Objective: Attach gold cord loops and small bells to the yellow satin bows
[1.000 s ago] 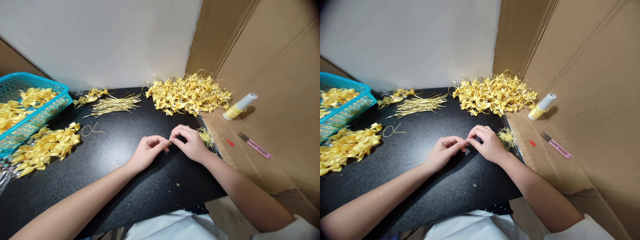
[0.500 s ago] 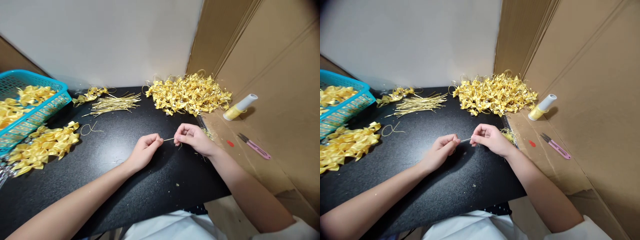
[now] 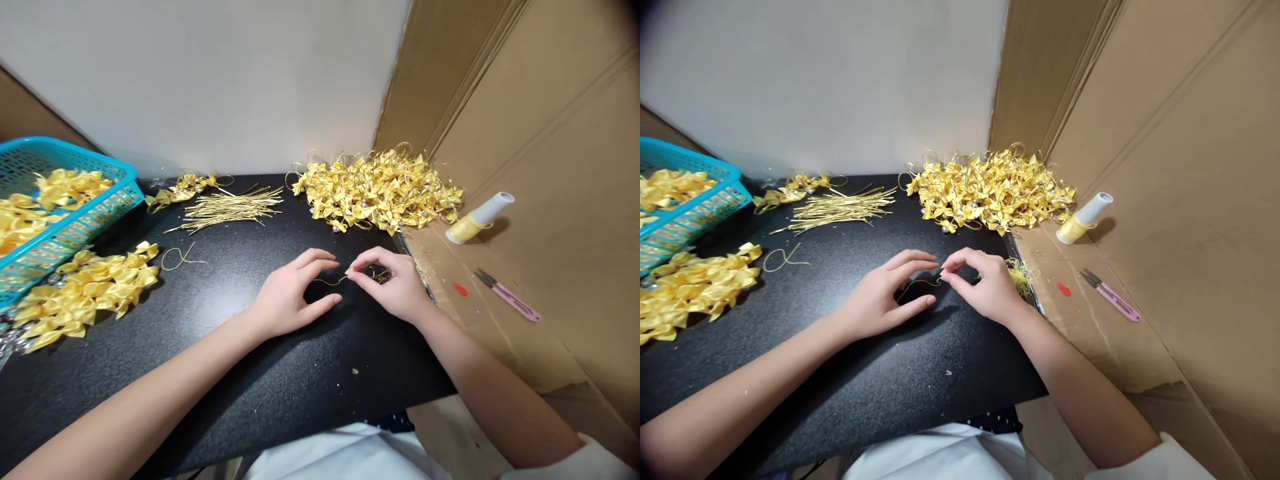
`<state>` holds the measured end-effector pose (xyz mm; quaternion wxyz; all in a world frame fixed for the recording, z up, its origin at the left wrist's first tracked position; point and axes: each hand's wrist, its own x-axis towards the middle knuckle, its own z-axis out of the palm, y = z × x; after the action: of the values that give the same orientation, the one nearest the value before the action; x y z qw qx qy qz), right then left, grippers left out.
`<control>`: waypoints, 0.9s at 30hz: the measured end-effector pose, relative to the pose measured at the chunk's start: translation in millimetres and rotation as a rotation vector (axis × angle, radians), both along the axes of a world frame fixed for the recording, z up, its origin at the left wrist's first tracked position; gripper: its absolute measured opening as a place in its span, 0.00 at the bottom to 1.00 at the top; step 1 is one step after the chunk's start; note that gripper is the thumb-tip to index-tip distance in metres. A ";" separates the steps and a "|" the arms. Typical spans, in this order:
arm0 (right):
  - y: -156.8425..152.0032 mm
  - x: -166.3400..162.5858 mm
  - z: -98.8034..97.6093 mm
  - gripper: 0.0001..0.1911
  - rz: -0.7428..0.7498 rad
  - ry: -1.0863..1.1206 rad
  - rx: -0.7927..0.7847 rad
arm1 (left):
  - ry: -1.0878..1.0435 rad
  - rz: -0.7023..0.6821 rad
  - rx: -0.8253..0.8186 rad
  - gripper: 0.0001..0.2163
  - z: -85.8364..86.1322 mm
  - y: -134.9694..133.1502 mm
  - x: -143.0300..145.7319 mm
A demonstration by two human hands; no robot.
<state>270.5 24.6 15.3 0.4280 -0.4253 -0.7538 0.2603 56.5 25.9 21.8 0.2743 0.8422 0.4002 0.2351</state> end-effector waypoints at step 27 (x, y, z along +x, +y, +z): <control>-4.3 -11.7 -7.4 0.10 0.245 -0.085 0.403 | -0.651 0.231 -0.581 0.08 -17.2 -6.8 14.9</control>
<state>258.9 20.2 7.9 0.4372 -0.2475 -0.8538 0.1364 71.4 19.1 4.6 0.5828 0.5625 0.4337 0.3947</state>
